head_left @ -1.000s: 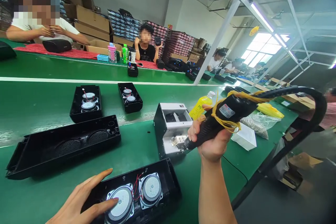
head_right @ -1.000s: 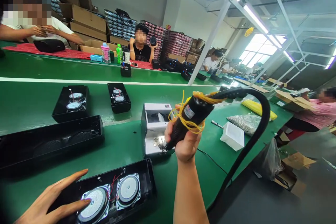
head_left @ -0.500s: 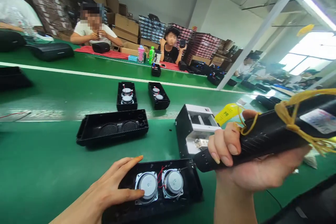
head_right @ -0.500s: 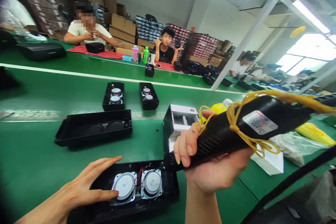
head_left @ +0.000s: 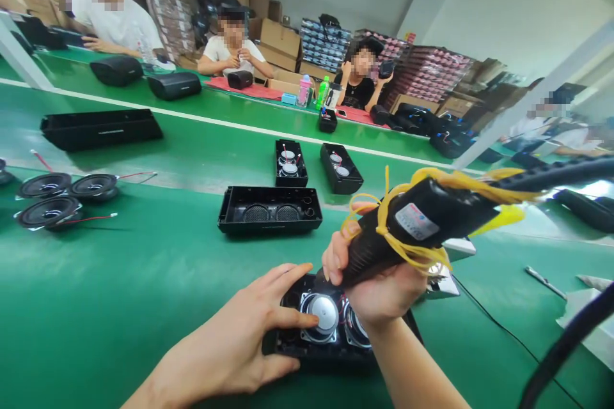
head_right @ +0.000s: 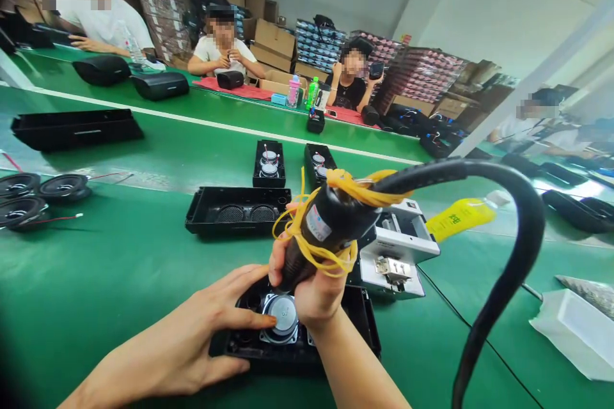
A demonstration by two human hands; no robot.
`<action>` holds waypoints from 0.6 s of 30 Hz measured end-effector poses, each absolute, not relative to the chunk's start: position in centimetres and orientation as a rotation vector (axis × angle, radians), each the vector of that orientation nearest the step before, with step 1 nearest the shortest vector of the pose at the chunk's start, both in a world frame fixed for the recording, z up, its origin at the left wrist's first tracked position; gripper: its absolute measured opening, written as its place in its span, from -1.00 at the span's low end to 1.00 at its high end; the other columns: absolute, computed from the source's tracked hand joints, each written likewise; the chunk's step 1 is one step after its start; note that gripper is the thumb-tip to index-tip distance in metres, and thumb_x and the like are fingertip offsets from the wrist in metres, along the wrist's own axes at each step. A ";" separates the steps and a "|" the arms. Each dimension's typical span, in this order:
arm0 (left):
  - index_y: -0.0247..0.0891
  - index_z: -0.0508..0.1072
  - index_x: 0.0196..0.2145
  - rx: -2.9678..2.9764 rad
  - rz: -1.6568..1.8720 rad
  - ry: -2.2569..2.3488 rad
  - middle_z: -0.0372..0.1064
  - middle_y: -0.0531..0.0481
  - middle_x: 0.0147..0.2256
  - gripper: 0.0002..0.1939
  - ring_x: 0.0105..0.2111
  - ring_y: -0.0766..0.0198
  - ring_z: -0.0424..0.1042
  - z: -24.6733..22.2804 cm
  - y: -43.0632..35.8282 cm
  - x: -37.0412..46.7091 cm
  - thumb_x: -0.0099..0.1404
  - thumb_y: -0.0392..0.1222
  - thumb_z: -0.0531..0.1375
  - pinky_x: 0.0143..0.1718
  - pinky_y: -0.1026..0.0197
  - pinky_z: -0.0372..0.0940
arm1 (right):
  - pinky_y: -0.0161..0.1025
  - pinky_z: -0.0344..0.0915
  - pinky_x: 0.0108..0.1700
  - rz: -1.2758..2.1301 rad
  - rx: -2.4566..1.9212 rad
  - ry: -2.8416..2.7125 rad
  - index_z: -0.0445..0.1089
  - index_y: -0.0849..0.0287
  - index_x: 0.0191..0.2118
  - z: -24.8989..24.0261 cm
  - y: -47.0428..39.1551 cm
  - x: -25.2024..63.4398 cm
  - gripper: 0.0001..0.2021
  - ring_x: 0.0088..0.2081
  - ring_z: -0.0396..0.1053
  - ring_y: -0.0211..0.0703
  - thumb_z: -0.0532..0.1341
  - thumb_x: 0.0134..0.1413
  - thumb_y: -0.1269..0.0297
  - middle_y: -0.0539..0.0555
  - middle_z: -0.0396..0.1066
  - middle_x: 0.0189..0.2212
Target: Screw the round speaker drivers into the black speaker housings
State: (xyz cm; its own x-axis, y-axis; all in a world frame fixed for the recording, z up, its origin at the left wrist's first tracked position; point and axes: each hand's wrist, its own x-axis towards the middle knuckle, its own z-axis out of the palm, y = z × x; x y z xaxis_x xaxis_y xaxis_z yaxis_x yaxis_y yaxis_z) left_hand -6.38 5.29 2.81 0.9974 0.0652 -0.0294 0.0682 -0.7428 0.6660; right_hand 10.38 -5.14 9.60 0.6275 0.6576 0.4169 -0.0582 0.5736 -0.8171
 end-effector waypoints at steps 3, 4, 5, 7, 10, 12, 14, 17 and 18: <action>0.35 0.55 0.26 2.407 0.015 0.073 -0.06 0.13 0.61 -0.26 0.57 -0.23 0.01 3.1 5.3 -6.4 0.18 -0.18 0.54 0.55 -0.38 0.04 | -0.31 0.14 -0.71 0.471 -0.894 -0.793 0.44 0.07 -0.03 9.1 -4.7 10.3 -0.32 -0.73 0.15 -0.25 0.31 0.11 -0.50 -0.12 0.30 -0.58; 0.34 0.56 0.26 2.408 0.027 0.070 -0.05 0.13 0.60 -0.26 0.57 -0.23 0.02 3.2 5.2 -6.4 0.18 -0.18 0.54 0.55 -0.37 0.05 | -0.31 0.15 -0.70 0.486 -0.898 -0.802 0.44 0.08 -0.02 8.9 -4.6 10.4 -0.30 -0.72 0.16 -0.25 0.29 0.12 -0.51 -0.12 0.30 -0.58; 0.34 0.56 0.25 2.409 0.038 0.068 -0.03 0.13 0.60 -0.26 0.57 -0.23 0.04 3.1 5.2 -6.4 0.17 -0.18 0.54 0.55 -0.36 0.06 | -0.31 0.18 -0.69 0.506 -0.899 -0.811 0.44 0.08 0.00 8.6 -4.6 10.5 -0.28 -0.71 0.17 -0.24 0.27 0.13 -0.53 -0.12 0.31 -0.57; 0.34 0.57 0.24 2.408 0.047 0.068 -0.02 0.14 0.59 -0.27 0.56 -0.22 0.06 3.1 5.3 -6.4 0.17 -0.19 0.55 0.55 -0.34 0.06 | -0.30 0.23 -0.66 0.548 -0.892 -0.828 0.42 0.07 0.03 7.9 -4.5 10.8 -0.26 -0.68 0.20 -0.24 0.27 0.13 -0.55 -0.11 0.33 -0.54; 0.34 0.56 0.25 2.410 0.029 0.071 -0.03 0.14 0.60 -0.26 0.56 -0.20 0.05 3.0 5.3 -6.3 0.16 -0.17 0.56 0.56 -0.32 0.04 | -0.28 0.27 -0.63 0.590 -0.884 -0.840 0.39 0.05 0.04 6.9 -4.6 11.3 -0.27 -0.67 0.25 -0.22 0.28 0.13 -0.54 -0.10 0.35 -0.52; 0.35 0.56 0.25 2.415 0.023 0.071 -0.02 0.14 0.59 -0.24 0.56 -0.18 0.04 2.9 5.3 -6.2 0.15 -0.17 0.56 0.57 -0.31 0.03 | -0.27 0.28 -0.62 0.595 -0.886 -0.843 0.37 0.05 0.03 6.6 -4.6 11.5 -0.26 -0.67 0.27 -0.20 0.28 0.12 -0.55 -0.10 0.36 -0.53; 0.34 0.56 0.25 2.418 0.041 0.065 -0.01 0.14 0.59 -0.25 0.56 -0.18 0.06 3.0 5.3 -6.2 0.15 -0.18 0.56 0.56 -0.31 0.04 | -0.27 0.27 -0.63 0.593 -0.890 -0.842 0.35 0.05 0.03 6.6 -4.5 11.5 -0.27 -0.68 0.28 -0.19 0.27 0.14 -0.55 -0.11 0.36 -0.53; 0.32 0.58 0.24 2.412 0.073 0.057 0.01 0.14 0.58 -0.25 0.54 -0.21 0.09 3.0 5.3 -6.3 0.14 -0.20 0.56 0.56 -0.33 0.06 | -0.27 0.25 -0.63 0.580 -0.898 -0.839 0.33 0.04 0.04 6.7 -4.4 11.3 -0.29 -0.68 0.26 -0.21 0.27 0.16 -0.53 -0.12 0.35 -0.53; 0.31 0.58 0.24 2.407 0.075 0.059 0.01 0.14 0.58 -0.25 0.54 -0.22 0.09 3.0 5.3 -6.3 0.13 -0.19 0.56 0.55 -0.34 0.06 | -0.28 0.25 -0.63 0.574 -0.899 -0.840 0.33 0.04 0.04 6.7 -4.3 11.2 -0.29 -0.68 0.25 -0.21 0.26 0.17 -0.53 -0.12 0.35 -0.53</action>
State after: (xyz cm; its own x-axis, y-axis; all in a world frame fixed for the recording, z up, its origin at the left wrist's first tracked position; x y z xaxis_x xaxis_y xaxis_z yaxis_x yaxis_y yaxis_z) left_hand -6.26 5.29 3.00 0.9973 0.0631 0.0377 0.0216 -0.7420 0.6700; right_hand 11.23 -4.33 6.69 0.5573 0.7363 0.3837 -0.0903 0.5131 -0.8536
